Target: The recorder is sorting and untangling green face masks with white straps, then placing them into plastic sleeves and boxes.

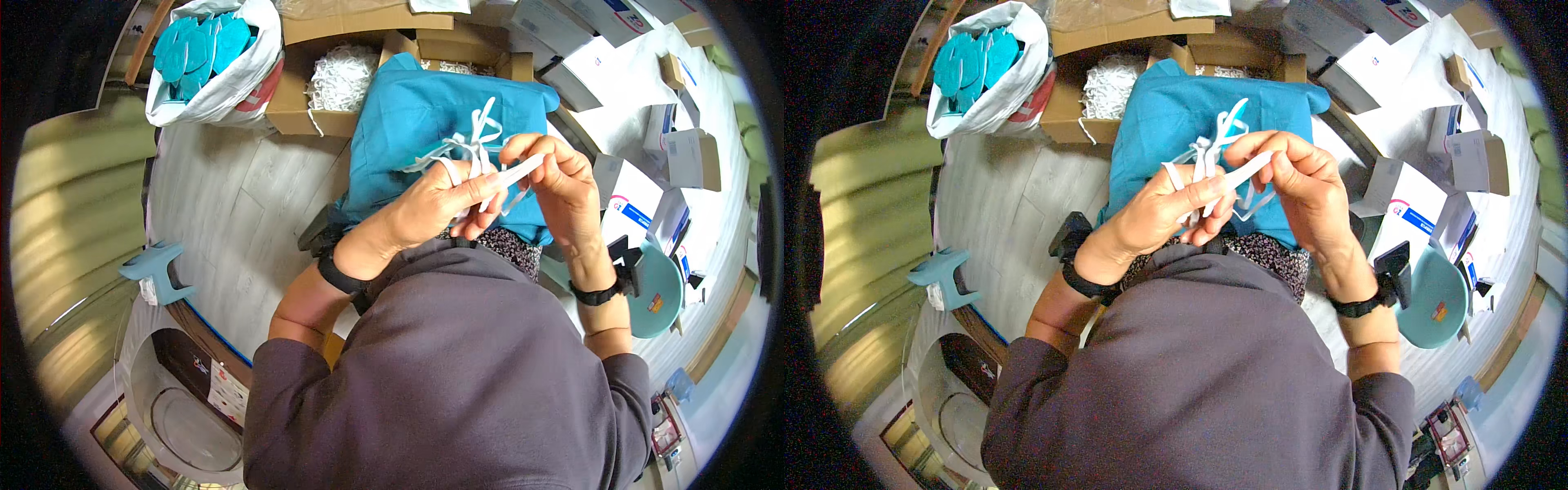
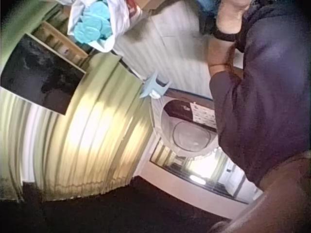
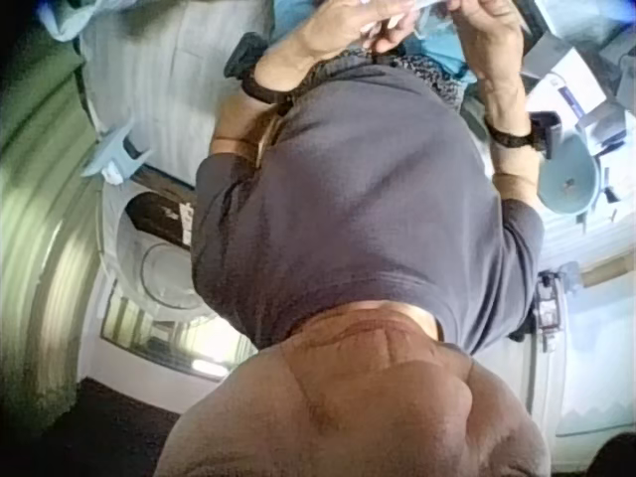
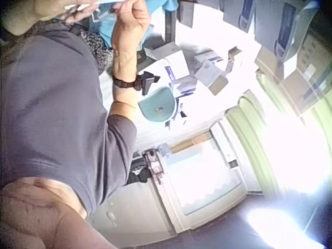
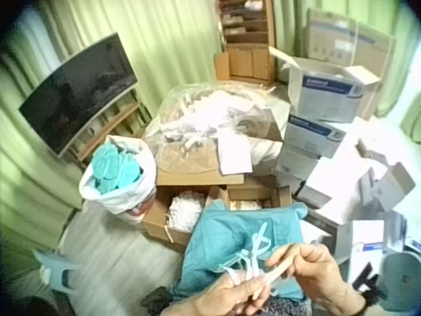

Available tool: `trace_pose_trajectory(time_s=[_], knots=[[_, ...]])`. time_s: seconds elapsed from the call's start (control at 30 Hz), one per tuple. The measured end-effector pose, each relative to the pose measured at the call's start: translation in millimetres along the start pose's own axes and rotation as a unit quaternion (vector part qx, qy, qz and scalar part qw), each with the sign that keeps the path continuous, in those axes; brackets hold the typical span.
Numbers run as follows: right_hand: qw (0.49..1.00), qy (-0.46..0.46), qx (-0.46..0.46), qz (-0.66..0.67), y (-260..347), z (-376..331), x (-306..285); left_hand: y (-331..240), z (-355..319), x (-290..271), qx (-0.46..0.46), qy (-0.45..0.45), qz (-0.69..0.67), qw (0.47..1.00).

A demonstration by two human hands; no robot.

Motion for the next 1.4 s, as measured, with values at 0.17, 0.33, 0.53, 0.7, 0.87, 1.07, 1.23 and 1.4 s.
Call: trace_pose_trajectory(time_s=[0.17,0.33,0.53,0.7,0.87,1.07,1.23,1.4], knots=[[0.935,0.063,0.123,0.326,0.0,0.8,6.9,15.2,1.7,9.6,0.008,0.023,-0.035,0.999],[0.916,0.014,0.126,0.381,11.5,4.9,-14.4,9.4,-3.9,8.6,-0.015,0.001,-0.016,1.000],[0.872,-0.018,0.084,0.483,13.8,12.6,-51.4,12.2,-15.2,5.3,-0.033,0.010,0.009,0.999],[0.886,-0.084,0.003,0.456,21.1,6.9,-106.4,14.3,-35.4,-2.2,-0.068,0.013,0.059,0.996],[0.981,0.045,0.173,-0.071,4.5,12.3,-55.6,7.0,-20.2,-4.4,-0.036,0.023,0.098,0.994],[0.861,0.054,-0.020,-0.505,27.9,25.0,-16.4,8.5,-14.7,-11.9,-0.131,0.031,0.115,0.984],[0.864,0.368,0.012,-0.343,37.3,26.5,36.0,3.8,-15.0,-12.1,-0.208,0.052,0.117,0.970],[0.855,0.400,0.003,-0.330,22.3,27.6,37.0,8.1,-21.5,-10.0,-0.216,0.057,0.096,0.970]])
Point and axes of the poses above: each hand's wrist, its own z-axis towards the middle knuckle, its own x-axis out of the palm, y = z × x, the point moved 3 cm from there along z, towards the middle knuckle, and after that the axes turned 14 degrees about -z, right-handed, at the moved point
